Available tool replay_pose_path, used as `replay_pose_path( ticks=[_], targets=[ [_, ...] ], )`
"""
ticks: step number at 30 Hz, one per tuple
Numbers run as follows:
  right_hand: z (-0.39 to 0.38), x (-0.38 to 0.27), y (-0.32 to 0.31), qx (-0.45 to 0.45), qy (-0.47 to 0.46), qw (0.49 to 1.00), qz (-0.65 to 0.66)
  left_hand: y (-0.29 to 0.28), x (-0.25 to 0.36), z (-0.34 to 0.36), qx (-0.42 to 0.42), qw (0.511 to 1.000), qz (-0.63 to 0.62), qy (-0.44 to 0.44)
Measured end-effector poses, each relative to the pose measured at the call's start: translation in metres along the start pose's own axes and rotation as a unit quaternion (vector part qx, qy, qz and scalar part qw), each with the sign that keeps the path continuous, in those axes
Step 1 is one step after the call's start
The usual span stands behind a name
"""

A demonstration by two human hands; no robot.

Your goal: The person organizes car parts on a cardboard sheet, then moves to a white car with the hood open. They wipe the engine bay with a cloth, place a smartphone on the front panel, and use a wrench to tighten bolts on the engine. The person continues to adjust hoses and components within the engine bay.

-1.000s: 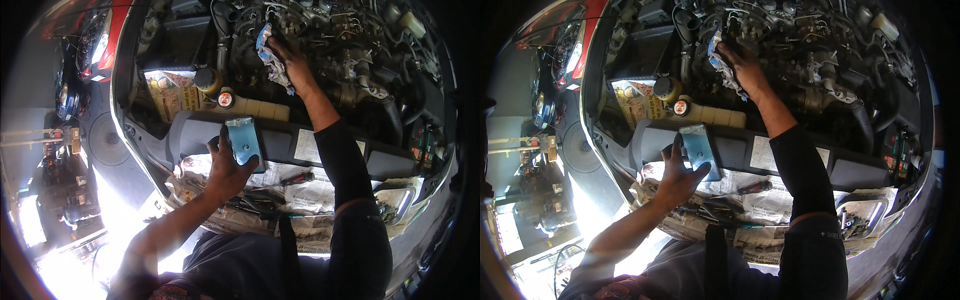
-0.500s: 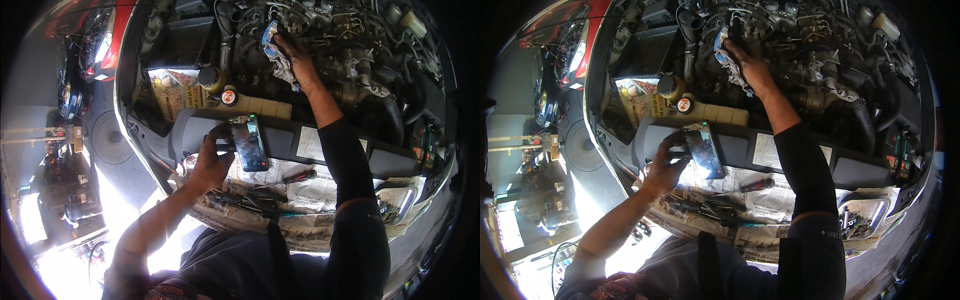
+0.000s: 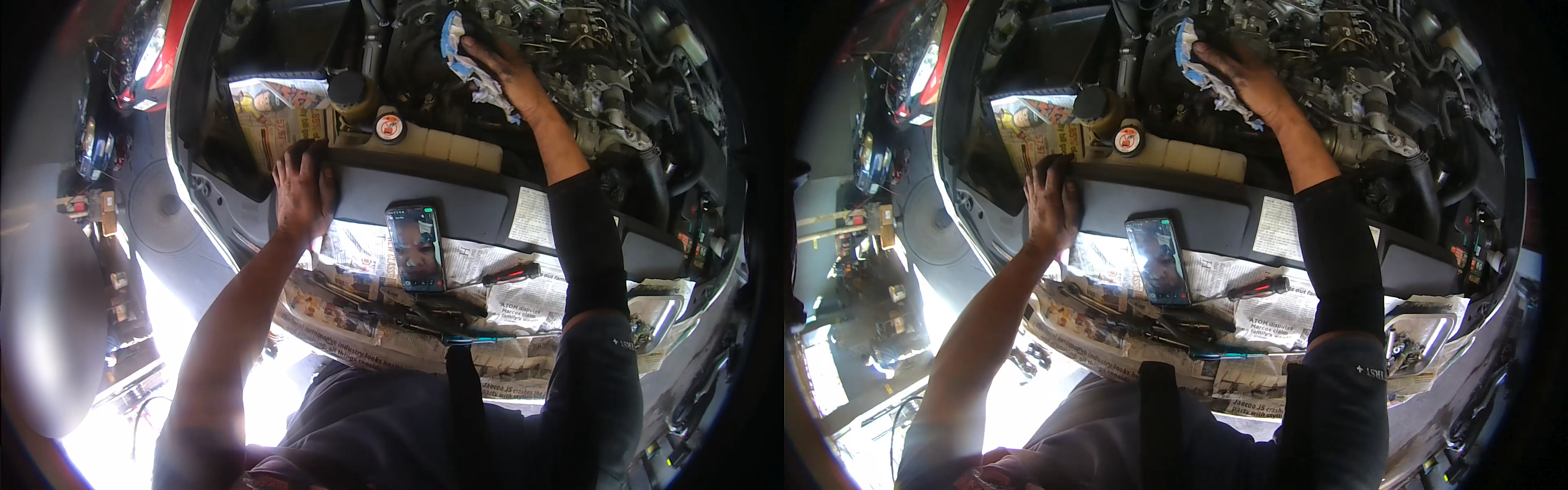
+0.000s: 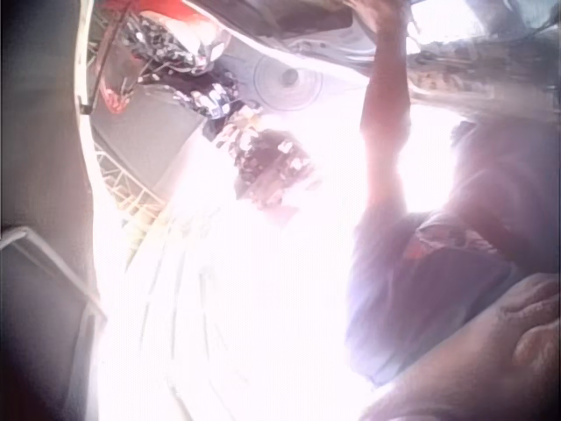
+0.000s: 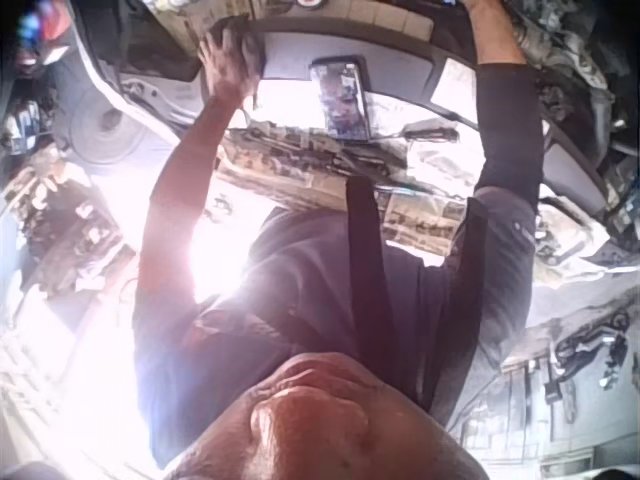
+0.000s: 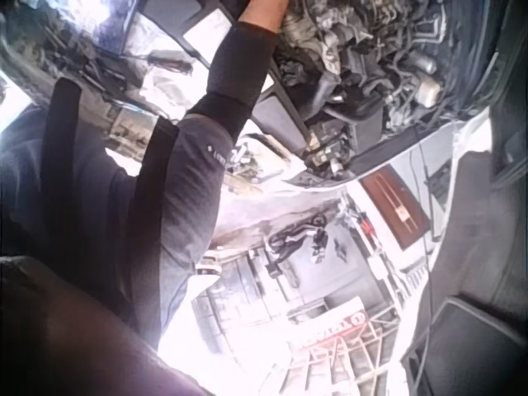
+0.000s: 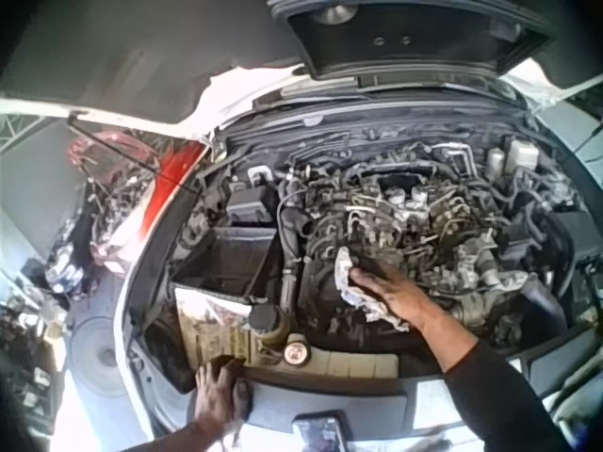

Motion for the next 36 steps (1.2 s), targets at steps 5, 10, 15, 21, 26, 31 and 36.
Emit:
replay_pose_path(
  ticks=[5, 10, 15, 21, 26, 31, 36],
  targets=[
    [-0.009, -0.004, -0.004, 0.093, 0.004, 0.996, 0.006, 0.0, -0.005, 0.0, -0.003, 1.0, 0.012, -0.029],
    [-0.071, -0.024, -0.043, 0.225, -0.077, 0.971, 0.037, -0.002, -0.004, -0.002, 0.003, 0.999, 0.017, -0.036],
    [-0.195, -0.045, -0.114, 0.265, -0.177, 0.864, -0.391, -0.004, -0.004, -0.002, 0.026, 0.999, 0.025, -0.038],
    [-0.329, -0.027, -0.129, 0.324, -0.016, 0.725, -0.608, -0.003, -0.007, -0.006, 0.041, 0.998, -0.005, -0.041],
    [-0.344, 0.002, -0.107, 0.32, -0.072, 0.714, -0.619, 0.0, -0.009, -0.008, -0.036, 0.995, 0.023, -0.094],
    [-0.339, -0.002, -0.103, 0.351, -0.072, 0.718, -0.597, -0.005, -0.004, -0.005, 0.006, 0.997, -0.036, -0.073],
    [-0.34, -0.007, -0.101, 0.338, -0.041, 0.724, -0.6, -0.002, -0.004, -0.006, 0.015, 0.998, -0.005, -0.065]
  ],
)
Point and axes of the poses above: each hand's wrist, its own z-axis towards the middle knuckle, its own y-axis out of the palm, x = y × z, the point moved 3 cm from there along z, towards the middle knuckle, and after that the axes turned 9 degrees about x, right-handed, at the moved point
